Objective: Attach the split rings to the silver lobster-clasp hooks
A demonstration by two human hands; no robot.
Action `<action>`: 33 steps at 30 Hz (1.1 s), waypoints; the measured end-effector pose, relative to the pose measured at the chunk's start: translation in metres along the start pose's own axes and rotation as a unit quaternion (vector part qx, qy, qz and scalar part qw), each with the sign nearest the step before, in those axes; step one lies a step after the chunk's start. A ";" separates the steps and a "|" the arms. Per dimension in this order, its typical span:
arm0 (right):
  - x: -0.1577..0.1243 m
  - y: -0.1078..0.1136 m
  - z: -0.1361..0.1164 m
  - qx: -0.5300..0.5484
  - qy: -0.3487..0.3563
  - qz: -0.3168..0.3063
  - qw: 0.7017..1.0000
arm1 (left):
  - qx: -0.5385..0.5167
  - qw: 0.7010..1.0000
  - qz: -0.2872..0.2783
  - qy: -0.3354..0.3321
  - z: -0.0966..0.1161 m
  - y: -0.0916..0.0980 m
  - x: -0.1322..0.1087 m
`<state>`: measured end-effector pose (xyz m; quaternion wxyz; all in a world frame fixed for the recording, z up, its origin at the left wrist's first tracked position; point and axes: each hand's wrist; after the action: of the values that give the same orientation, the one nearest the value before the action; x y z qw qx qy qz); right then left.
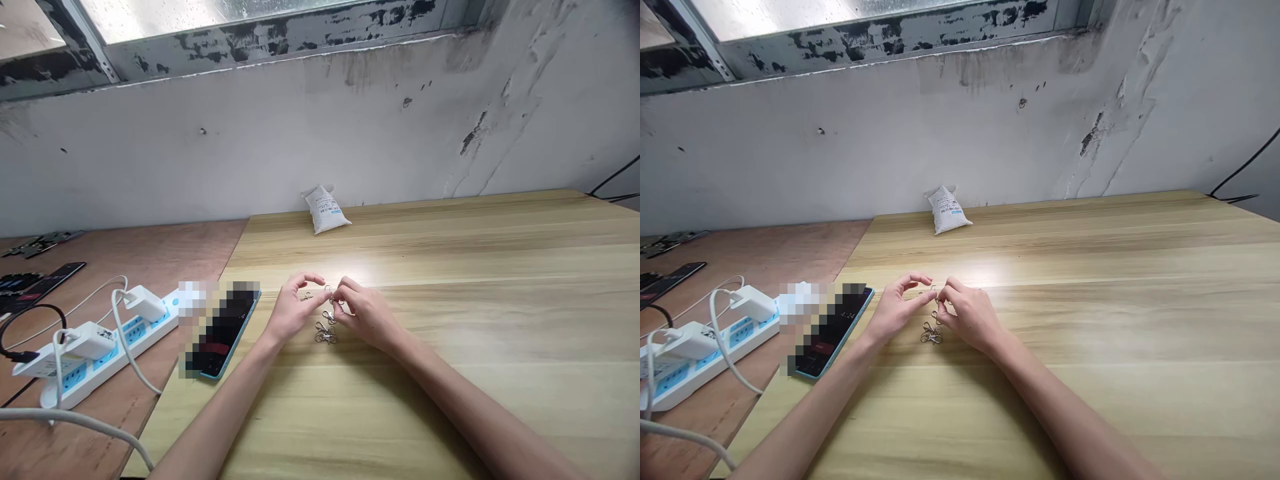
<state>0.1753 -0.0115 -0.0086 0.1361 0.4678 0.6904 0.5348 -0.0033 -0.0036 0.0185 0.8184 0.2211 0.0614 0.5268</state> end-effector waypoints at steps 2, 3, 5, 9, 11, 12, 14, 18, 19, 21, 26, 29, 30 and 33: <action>-0.001 0.002 0.000 -0.003 0.020 0.003 1.000 | -0.067 0.997 -0.031 0.030 -0.001 0.002 0.000; -0.001 0.003 0.000 -0.001 0.027 0.002 1.000 | -0.098 0.993 -0.048 0.040 -0.001 0.003 0.000; -0.002 0.006 -0.001 0.015 0.034 -0.002 0.999 | -0.145 0.986 -0.065 0.047 0.001 0.004 0.000; -0.001 0.015 -0.002 0.083 0.040 -0.006 0.996 | -0.138 0.989 -0.048 0.022 0.004 0.011 -0.001; 0.000 0.021 -0.002 0.116 0.047 -0.010 0.992 | -0.055 0.997 -0.042 -0.019 0.006 0.017 -0.001; 0.000 0.024 -0.002 0.128 0.047 -0.011 0.991 | 0.010 0.998 -0.034 -0.044 0.007 0.019 -0.001; 0.000 0.027 0.000 0.148 0.038 -0.020 0.988 | 0.167 0.981 -0.012 -0.095 0.007 0.020 -0.002; -0.003 0.031 0.003 0.172 0.011 -0.098 0.980 | 0.376 0.915 -0.026 -0.142 0.004 0.019 -0.003; -0.003 0.031 0.003 0.174 0.007 -0.136 0.975 | 0.390 0.908 -0.058 -0.145 0.002 0.020 -0.003; -0.005 0.033 0.003 0.171 0.004 -0.209 0.963 | 0.377 0.905 -0.138 -0.143 -0.003 0.026 -0.004; -0.006 0.039 0.008 0.125 -0.007 -0.242 0.962 | 0.308 0.937 -0.134 -0.090 -0.015 0.052 -0.003; -0.005 0.042 0.016 0.081 -0.034 -0.190 0.978 | 0.348 0.928 -0.116 -0.069 -0.019 0.053 -0.002; -0.004 0.043 0.020 0.067 -0.046 -0.170 0.982 | 0.370 0.919 -0.123 -0.067 -0.020 0.050 -0.002; -0.004 0.044 0.028 0.036 -0.071 -0.153 0.985 | 0.426 0.893 -0.129 -0.069 -0.023 0.039 0.000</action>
<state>0.2189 0.0025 0.0172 0.2482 0.3980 0.7612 0.4478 -0.0437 0.0166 0.0143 0.7088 0.5747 0.2509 0.3232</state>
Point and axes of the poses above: each hand's wrist, its own x-axis towards the middle knuckle, its own y-axis out of the back of the hand, z = x × y, and after that the axes turned 15 degrees about -z, right-handed
